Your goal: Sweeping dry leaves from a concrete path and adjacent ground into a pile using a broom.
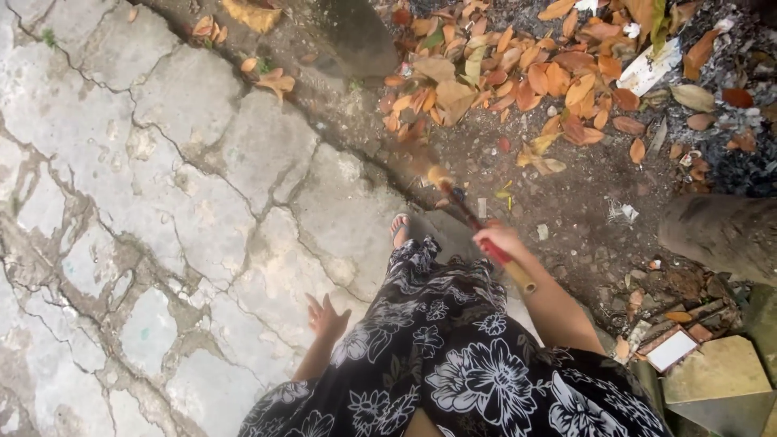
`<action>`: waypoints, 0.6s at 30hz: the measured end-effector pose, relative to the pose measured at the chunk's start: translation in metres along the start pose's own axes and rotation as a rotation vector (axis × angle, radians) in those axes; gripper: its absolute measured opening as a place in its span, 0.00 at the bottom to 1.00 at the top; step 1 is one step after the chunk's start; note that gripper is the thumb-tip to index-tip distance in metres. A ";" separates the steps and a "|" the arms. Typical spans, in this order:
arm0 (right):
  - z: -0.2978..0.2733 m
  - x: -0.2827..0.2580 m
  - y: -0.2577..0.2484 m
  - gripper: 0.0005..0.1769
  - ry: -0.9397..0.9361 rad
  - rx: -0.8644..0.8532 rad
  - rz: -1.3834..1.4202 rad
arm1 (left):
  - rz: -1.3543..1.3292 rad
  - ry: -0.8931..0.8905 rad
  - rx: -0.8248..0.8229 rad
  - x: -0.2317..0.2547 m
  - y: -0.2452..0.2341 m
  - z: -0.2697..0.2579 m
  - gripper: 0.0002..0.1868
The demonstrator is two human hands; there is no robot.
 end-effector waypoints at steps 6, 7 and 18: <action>-0.023 -0.096 -0.036 0.11 -0.019 0.152 0.050 | -0.003 -0.068 -0.094 -0.020 -0.035 0.049 0.51; -0.011 -0.098 -0.055 0.11 -0.085 0.243 0.107 | -0.016 -0.060 -0.064 -0.019 -0.051 0.059 0.51; -0.120 -0.190 -0.082 0.12 -0.209 0.654 0.523 | -0.017 0.021 -0.029 0.051 -0.180 0.163 0.51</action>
Point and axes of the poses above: each hand's wrist, its own z-axis towards the middle knuckle, its own y-axis out of the palm, x = y × z, the point moved 6 cm from there along z, towards the middle knuckle, and after that the axes turned 5 degrees about z, right-handed, at the moved point
